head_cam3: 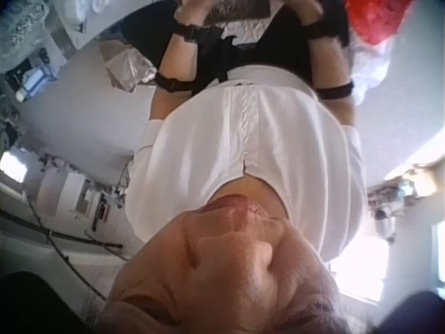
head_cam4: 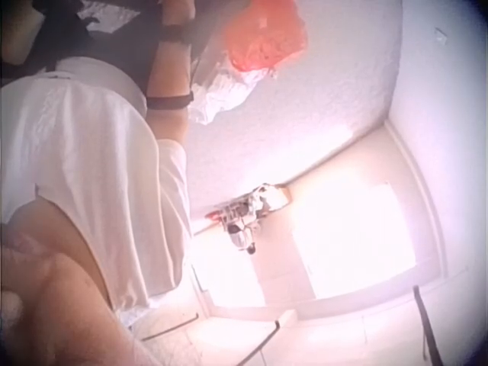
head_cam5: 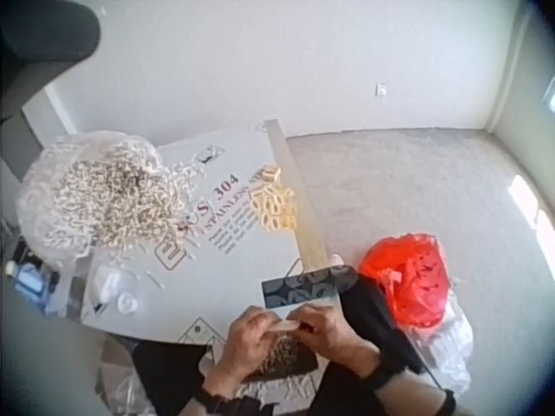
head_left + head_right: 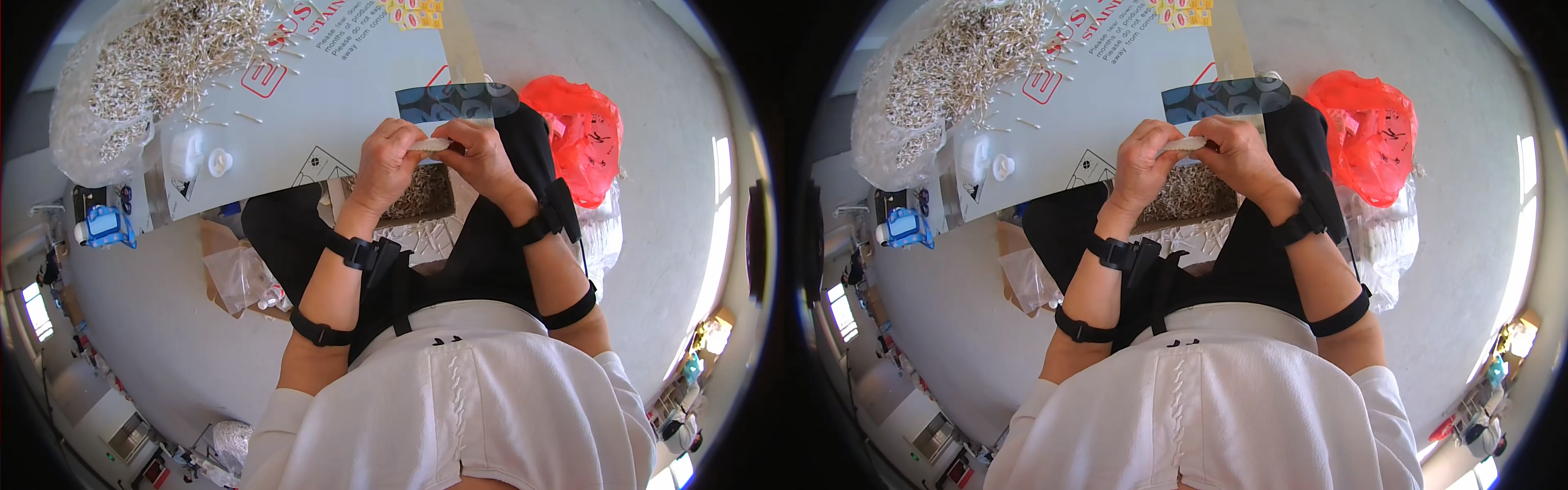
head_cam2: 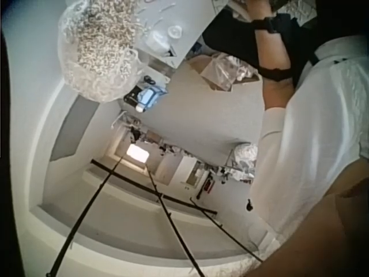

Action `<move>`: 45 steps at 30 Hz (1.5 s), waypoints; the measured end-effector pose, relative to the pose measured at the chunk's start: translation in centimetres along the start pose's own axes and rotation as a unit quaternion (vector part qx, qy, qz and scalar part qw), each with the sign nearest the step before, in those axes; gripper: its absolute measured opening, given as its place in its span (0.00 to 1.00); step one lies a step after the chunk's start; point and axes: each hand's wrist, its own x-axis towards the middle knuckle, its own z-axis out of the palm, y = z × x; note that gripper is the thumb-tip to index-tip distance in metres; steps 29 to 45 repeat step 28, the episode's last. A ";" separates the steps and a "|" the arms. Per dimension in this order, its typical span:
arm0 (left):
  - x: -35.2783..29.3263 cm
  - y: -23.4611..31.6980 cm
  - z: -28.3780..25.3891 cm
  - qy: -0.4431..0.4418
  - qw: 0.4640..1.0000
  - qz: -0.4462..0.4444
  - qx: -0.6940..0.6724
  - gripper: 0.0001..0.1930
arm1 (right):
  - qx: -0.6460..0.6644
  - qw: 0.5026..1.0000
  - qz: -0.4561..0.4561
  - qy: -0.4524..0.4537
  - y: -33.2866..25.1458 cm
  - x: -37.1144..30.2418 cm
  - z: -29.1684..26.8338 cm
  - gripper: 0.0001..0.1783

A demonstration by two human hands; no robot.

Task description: Packaging cotton swabs into small plastic packets.

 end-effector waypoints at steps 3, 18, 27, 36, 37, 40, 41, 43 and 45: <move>0.1 0.2 0.1 -0.013 1.000 -0.017 0.010 0.15 | 0.011 1.000 -0.014 0.017 -0.2 -0.1 0.1 0.12; -0.2 0.3 -0.8 -0.020 1.000 0.005 0.023 0.14 | -0.095 0.991 -0.089 0.014 1.0 -0.2 -0.3 0.09; -0.4 2.1 -1.1 0.042 0.998 -0.022 -0.027 0.12 | 0.199 0.956 0.210 0.036 0.8 -1.9 1.0 0.14; -0.4 2.6 -1.4 0.044 0.999 -0.014 -0.022 0.11 | 0.258 0.914 0.310 0.034 1.4 -2.2 0.9 0.15; -0.4 2.6 -1.4 0.044 0.999 -0.014 -0.022 0.11 | 0.258 0.914 0.310 0.034 1.4 -2.2 0.9 0.15; -0.4 2.6 -1.4 0.044 0.999 -0.014 -0.022 0.11 | 0.258 0.914 0.310 0.034 1.4 -2.2 0.9 0.15; -0.4 2.6 -1.4 0.044 0.999 -0.014 -0.022 0.11 | 0.258 0.914 0.310 0.034 1.4 -2.2 0.9 0.15; -0.4 2.6 -1.4 0.044 0.999 -0.014 -0.022 0.11 | 0.258 0.914 0.310 0.034 1.4 -2.2 0.9 0.15; -0.4 2.6 -1.4 0.044 0.999 -0.014 -0.022 0.11 | 0.258 0.914 0.310 0.034 1.4 -2.2 0.9 0.15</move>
